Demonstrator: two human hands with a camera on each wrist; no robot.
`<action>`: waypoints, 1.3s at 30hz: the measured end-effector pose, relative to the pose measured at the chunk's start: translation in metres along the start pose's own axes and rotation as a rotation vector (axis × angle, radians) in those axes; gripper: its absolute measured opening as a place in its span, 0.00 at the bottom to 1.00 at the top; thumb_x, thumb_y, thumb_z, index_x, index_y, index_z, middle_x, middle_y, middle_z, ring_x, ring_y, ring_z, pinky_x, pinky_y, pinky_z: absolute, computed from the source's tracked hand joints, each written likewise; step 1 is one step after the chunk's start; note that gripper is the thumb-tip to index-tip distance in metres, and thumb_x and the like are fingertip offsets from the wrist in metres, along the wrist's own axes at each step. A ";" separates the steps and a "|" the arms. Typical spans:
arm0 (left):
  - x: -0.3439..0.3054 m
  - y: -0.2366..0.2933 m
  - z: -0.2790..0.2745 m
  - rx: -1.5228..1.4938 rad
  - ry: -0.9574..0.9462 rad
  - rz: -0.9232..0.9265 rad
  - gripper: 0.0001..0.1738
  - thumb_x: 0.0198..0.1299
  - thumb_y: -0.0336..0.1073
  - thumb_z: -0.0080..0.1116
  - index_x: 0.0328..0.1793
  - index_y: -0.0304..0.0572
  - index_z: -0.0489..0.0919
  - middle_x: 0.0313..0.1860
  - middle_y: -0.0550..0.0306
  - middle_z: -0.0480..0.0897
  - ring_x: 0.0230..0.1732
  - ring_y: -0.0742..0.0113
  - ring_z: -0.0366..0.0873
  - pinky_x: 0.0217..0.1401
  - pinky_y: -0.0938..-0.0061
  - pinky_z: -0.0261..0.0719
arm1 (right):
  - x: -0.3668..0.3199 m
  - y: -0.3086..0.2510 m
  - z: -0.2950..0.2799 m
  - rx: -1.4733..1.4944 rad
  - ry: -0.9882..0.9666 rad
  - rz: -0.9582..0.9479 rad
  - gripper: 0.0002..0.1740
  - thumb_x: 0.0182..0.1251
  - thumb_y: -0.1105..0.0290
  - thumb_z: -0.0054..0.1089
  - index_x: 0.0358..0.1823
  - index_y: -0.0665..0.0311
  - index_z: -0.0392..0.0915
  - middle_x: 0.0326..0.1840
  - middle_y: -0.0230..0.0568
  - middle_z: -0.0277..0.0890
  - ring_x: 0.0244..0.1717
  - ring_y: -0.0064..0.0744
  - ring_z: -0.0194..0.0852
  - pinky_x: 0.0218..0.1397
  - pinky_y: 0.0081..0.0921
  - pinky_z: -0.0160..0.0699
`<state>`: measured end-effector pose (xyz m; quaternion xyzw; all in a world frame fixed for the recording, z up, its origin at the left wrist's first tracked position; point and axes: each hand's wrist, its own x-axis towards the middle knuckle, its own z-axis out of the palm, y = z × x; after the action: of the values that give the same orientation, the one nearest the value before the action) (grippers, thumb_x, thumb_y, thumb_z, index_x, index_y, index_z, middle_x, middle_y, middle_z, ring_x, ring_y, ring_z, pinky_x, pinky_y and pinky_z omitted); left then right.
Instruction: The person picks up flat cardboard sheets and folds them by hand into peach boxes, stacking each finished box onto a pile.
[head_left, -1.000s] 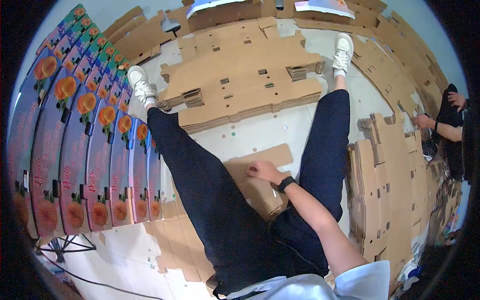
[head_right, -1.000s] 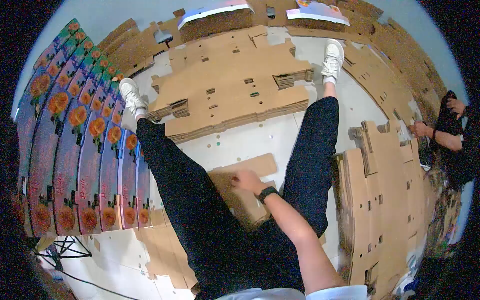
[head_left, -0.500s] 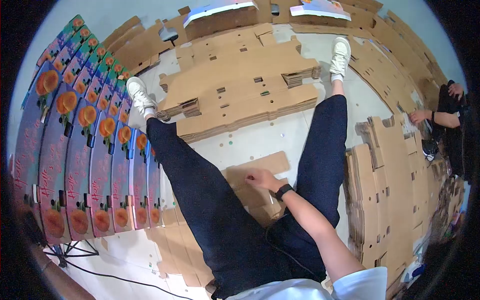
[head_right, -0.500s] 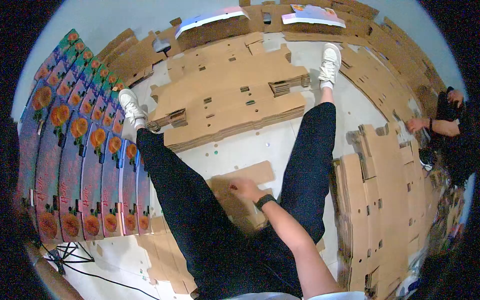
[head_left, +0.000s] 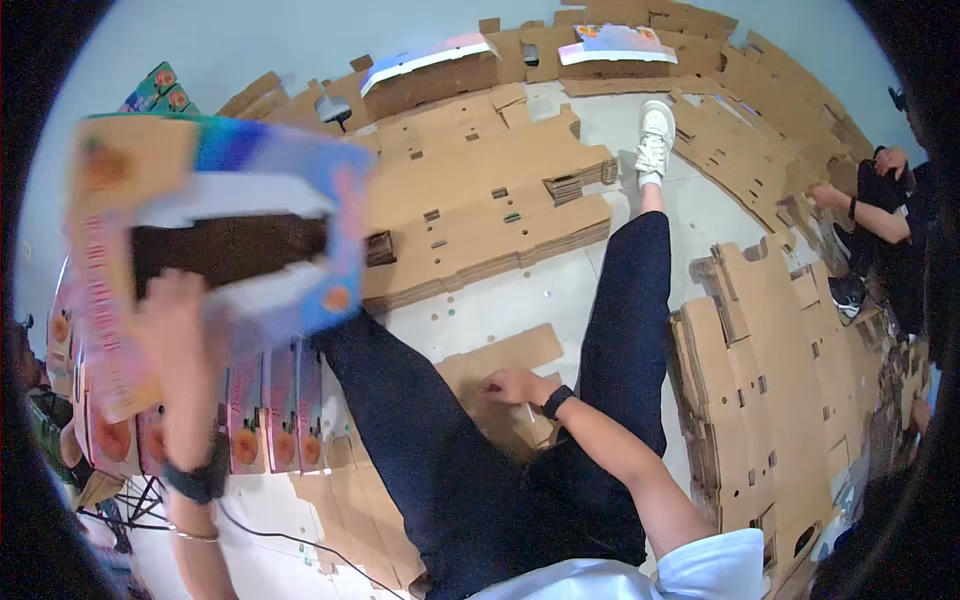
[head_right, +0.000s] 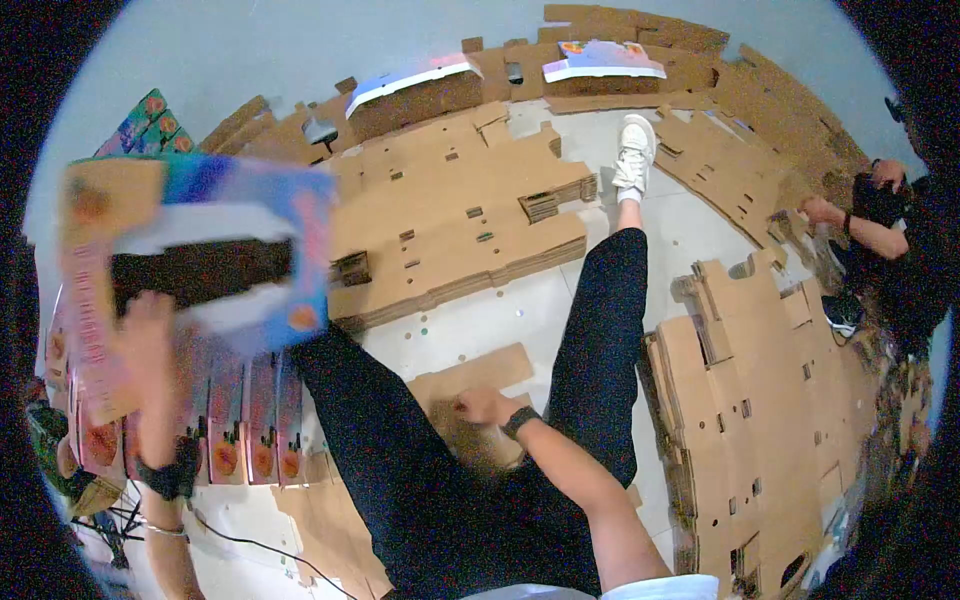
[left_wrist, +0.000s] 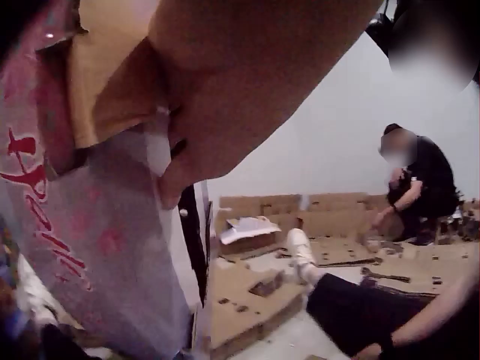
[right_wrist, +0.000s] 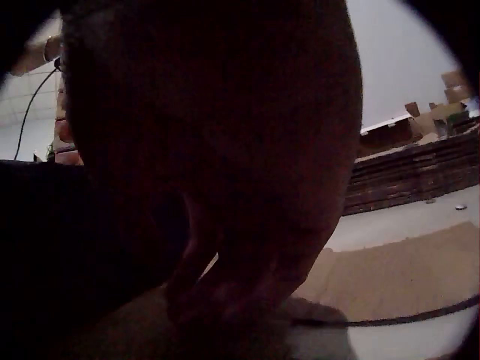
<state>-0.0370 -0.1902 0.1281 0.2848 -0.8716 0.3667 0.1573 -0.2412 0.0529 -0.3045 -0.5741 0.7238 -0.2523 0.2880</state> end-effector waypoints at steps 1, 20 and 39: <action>-0.004 0.029 0.005 -0.089 -0.087 0.048 0.21 0.45 0.38 0.66 0.47 0.40 0.77 0.53 0.43 0.77 0.58 0.45 0.72 0.60 0.52 0.67 | 0.002 0.001 0.001 0.048 -0.001 0.004 0.16 0.64 0.56 0.56 0.42 0.60 0.81 0.42 0.47 0.81 0.45 0.47 0.80 0.48 0.39 0.77; -0.048 0.084 0.044 -0.771 -0.231 -0.022 0.23 0.45 0.41 0.73 0.40 0.32 0.77 0.41 0.45 0.78 0.48 0.49 0.73 0.52 0.61 0.69 | -0.019 -0.051 -0.153 0.423 0.658 -0.032 0.20 0.71 0.70 0.50 0.62 0.66 0.73 0.46 0.46 0.83 0.40 0.31 0.77 0.49 0.29 0.76; -0.152 0.195 0.017 -1.325 -0.453 0.035 0.20 0.54 0.42 0.68 0.42 0.34 0.76 0.35 0.47 0.74 0.40 0.48 0.73 0.43 0.60 0.69 | -0.120 -0.168 -0.245 -0.181 0.318 -0.056 0.15 0.70 0.62 0.52 0.45 0.66 0.80 0.40 0.47 0.80 0.44 0.42 0.78 0.49 0.33 0.76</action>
<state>-0.0379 -0.0336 -0.0644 0.1845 -0.9273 -0.3077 0.1062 -0.2780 0.1427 0.0009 -0.5704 0.7638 -0.2816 0.1098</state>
